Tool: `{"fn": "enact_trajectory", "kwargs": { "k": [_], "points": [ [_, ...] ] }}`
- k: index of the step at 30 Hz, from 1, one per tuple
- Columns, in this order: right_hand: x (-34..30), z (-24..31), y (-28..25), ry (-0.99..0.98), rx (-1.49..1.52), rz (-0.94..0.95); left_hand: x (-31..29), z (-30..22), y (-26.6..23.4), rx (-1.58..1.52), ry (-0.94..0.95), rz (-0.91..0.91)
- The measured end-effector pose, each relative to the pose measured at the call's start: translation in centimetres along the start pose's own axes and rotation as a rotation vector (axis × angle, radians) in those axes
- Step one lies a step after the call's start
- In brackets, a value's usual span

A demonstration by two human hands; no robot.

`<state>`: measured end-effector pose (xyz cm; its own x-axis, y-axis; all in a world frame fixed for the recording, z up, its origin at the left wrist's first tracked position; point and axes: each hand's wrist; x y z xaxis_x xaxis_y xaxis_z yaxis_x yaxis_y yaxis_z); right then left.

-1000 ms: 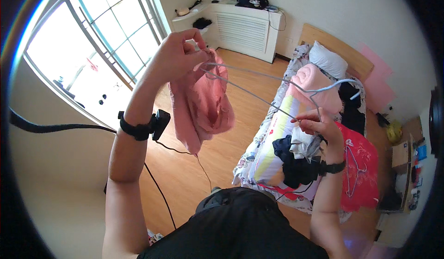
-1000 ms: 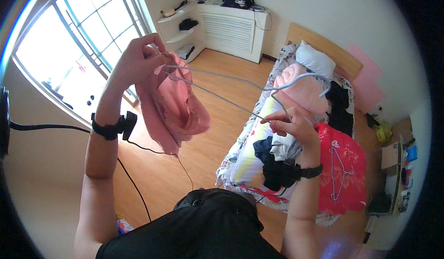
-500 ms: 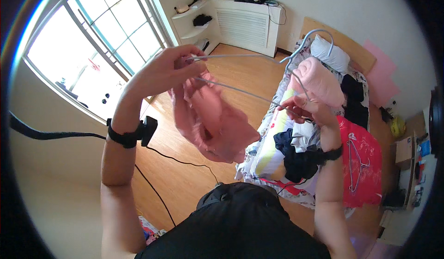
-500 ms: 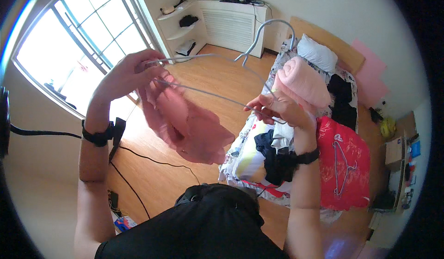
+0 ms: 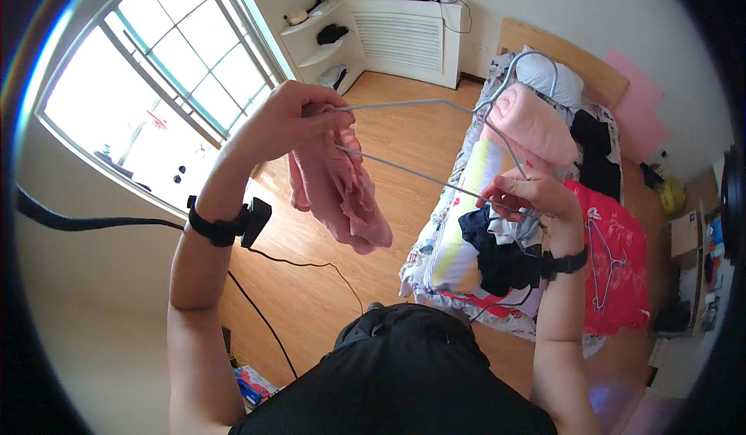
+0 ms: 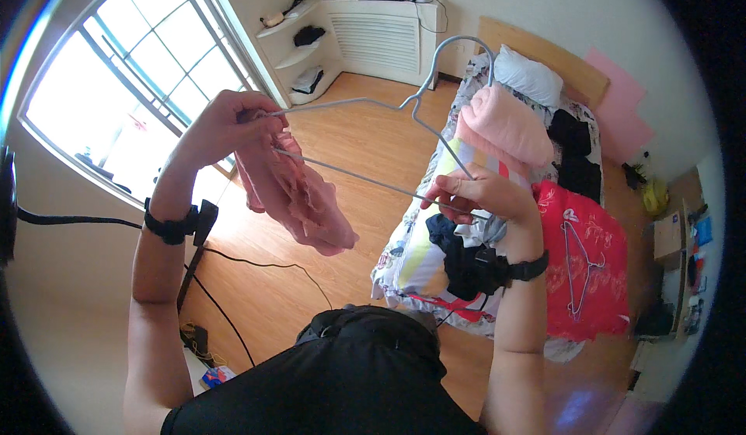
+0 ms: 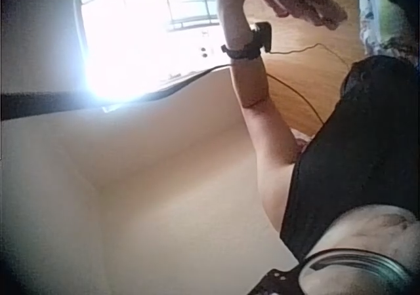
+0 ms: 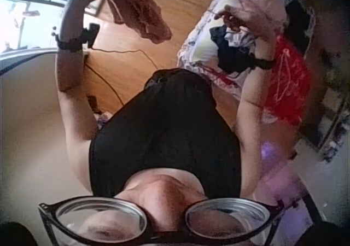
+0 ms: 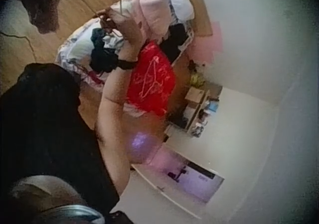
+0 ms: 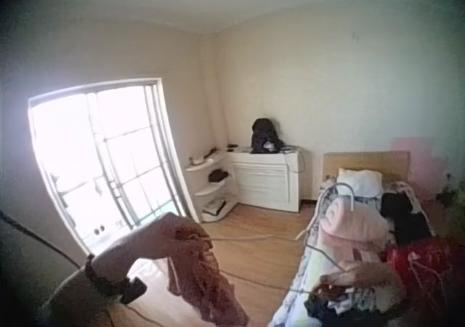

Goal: Putting various pieces of laundry onto plastic hangers on a bed.

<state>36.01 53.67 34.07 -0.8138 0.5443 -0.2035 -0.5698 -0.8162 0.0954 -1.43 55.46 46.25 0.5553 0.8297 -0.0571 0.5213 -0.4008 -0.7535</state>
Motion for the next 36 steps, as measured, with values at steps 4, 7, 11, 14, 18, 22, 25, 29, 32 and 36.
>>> {"fn": "enact_trajectory", "kwargs": {
  "k": [4, 7, 11, 14, 18, 22, 25, 29, 32, 36],
  "points": [
    [-0.6, 0.7, 0.4, 0.073, -0.055, 0.051, 1.0, -1.1, 2.2, 0.091, 0.087, 0.042],
    [0.9, 2.1, 2.5, 0.145, -0.225, 0.087, 2.5, -1.1, 5.2, 0.303, 0.322, 0.110],
    [-0.6, 3.3, 5.5, -0.073, -0.125, 0.066, 2.2, -3.1, 5.2, 0.195, 0.191, 0.053],
    [0.1, 0.3, 2.4, -0.457, 0.339, 0.049, 1.9, -3.2, 4.4, -0.070, 0.047, -0.175],
    [2.1, -3.1, 3.5, -0.594, 0.106, -0.490, 2.6, -3.0, 2.7, 0.058, 0.205, -0.373],
    [7.9, -1.3, 10.1, -0.563, -0.231, -0.461, 3.7, -4.1, 3.2, 0.036, 0.197, -0.393],
    [10.1, -0.2, 11.6, -0.550, -0.412, -0.557, 4.3, -5.1, 3.9, 0.081, 0.175, -0.399],
    [10.8, 0.6, 11.7, -0.469, -0.558, -0.565, 4.6, -5.7, 4.7, 0.006, 0.244, -0.414],
    [12.5, -3.3, 10.0, -0.628, -1.154, -0.637, 3.7, -6.3, 4.0, 0.036, 0.213, -0.415],
    [8.1, -5.3, 3.8, -0.584, -1.075, -0.356, 1.3, -3.4, 2.4, 0.001, 0.205, -0.372]
  ]
}}
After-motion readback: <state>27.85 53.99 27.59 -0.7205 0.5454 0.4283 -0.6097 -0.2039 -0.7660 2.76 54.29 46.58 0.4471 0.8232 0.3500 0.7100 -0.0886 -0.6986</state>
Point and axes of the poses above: each hand's wrist, its own x-axis towards the middle knuckle, its own y-axis out of the palm, z = x × y, and after that the axes turned 12 degrees about z, right-handed
